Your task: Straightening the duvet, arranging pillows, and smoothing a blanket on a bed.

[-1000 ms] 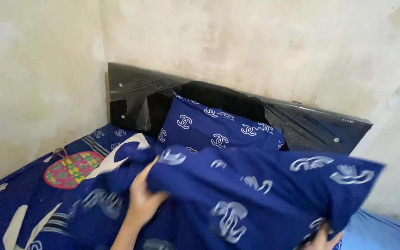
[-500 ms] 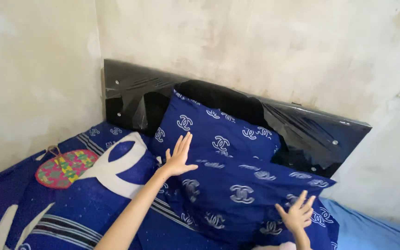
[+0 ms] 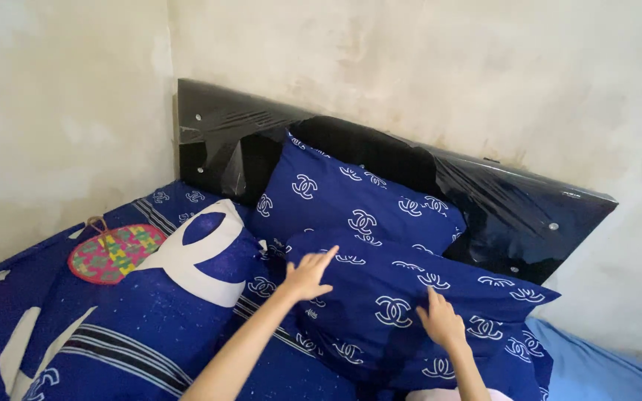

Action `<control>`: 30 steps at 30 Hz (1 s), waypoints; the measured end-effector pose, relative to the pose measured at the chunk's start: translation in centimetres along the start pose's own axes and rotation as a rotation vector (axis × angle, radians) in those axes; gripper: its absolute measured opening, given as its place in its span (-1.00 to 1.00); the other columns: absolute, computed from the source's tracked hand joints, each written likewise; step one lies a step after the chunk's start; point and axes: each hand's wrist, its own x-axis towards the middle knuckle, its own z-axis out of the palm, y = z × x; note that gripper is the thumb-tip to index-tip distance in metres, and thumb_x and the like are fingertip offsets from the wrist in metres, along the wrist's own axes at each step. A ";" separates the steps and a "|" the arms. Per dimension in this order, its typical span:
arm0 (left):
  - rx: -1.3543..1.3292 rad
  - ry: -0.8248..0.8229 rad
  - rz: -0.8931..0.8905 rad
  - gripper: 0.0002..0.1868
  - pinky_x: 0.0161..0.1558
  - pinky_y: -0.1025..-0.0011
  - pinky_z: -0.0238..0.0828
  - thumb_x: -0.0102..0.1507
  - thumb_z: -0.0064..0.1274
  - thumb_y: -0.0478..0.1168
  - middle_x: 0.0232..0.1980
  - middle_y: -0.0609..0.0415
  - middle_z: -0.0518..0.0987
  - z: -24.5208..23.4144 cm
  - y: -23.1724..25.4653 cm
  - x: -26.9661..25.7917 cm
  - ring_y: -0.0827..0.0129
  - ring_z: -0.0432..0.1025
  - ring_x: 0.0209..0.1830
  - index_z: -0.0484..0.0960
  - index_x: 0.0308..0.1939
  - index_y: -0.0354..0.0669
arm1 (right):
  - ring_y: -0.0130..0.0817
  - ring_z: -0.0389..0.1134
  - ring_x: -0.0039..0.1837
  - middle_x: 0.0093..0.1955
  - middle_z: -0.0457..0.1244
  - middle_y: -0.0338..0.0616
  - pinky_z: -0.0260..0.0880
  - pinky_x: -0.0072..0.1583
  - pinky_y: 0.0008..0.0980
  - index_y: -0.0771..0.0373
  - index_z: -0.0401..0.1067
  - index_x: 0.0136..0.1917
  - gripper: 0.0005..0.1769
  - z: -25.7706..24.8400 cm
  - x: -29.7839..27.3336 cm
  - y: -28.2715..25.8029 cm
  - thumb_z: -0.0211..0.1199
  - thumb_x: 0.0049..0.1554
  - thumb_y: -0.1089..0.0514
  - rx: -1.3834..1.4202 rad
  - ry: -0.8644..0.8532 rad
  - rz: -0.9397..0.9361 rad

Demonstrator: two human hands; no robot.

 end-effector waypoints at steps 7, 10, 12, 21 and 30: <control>-0.264 0.101 -0.131 0.08 0.01 -0.08 0.50 0.31 0.09 0.02 -0.03 -0.29 0.63 8.6 3.1 1.9 -0.19 0.56 -0.07 -0.45 0.61 0.54 | -0.01 0.47 0.06 0.10 0.36 -0.05 0.53 0.04 -0.07 0.04 0.19 0.47 -0.42 4.4 -0.6 0.3 0.08 0.18 0.21 -0.188 0.077 0.047; -0.140 0.054 -0.110 -0.02 -0.03 -0.09 0.50 0.32 0.07 -0.03 -0.10 -0.28 0.64 14.3 3.5 2.5 -0.18 0.57 -0.11 -0.27 0.64 0.43 | -0.06 0.48 0.02 0.04 0.37 -0.07 0.54 0.01 -0.13 0.07 0.26 0.39 -0.48 1.4 -1.9 -1.5 0.12 0.15 0.21 -0.247 0.047 0.063; -0.016 0.106 -0.036 -0.23 -0.09 -0.08 0.50 0.32 0.07 -0.10 -0.15 -0.20 0.67 18.8 2.0 4.2 -0.11 0.60 -0.16 0.01 0.53 0.21 | -0.07 0.48 0.01 0.03 0.37 -0.07 0.54 -0.02 -0.14 0.09 0.29 0.33 -0.55 2.4 -2.4 -1.2 0.12 0.16 0.21 -0.264 0.047 0.062; -0.305 0.282 -0.012 -0.84 -0.28 0.10 0.51 0.26 0.12 -0.17 -0.37 -0.05 0.69 10.4 4.7 4.6 0.09 0.63 -0.32 0.56 -0.12 -0.06 | 0.01 0.42 0.07 -0.01 0.33 -0.06 0.50 -0.07 -0.11 0.10 0.42 -0.05 -0.78 -5.7 -0.8 0.1 0.27 0.07 0.00 -0.196 0.272 -0.090; -0.819 0.530 0.002 -0.76 -0.16 0.20 0.42 0.34 -0.09 -0.28 -0.15 -0.05 0.57 10.0 7.9 10.7 0.16 0.52 -0.17 0.32 0.08 -0.08 | 0.04 0.33 0.33 0.28 0.31 0.09 0.33 0.28 -0.01 0.13 0.11 0.44 -0.36 -6.0 5.9 2.2 0.26 0.20 -0.06 0.424 0.235 -0.047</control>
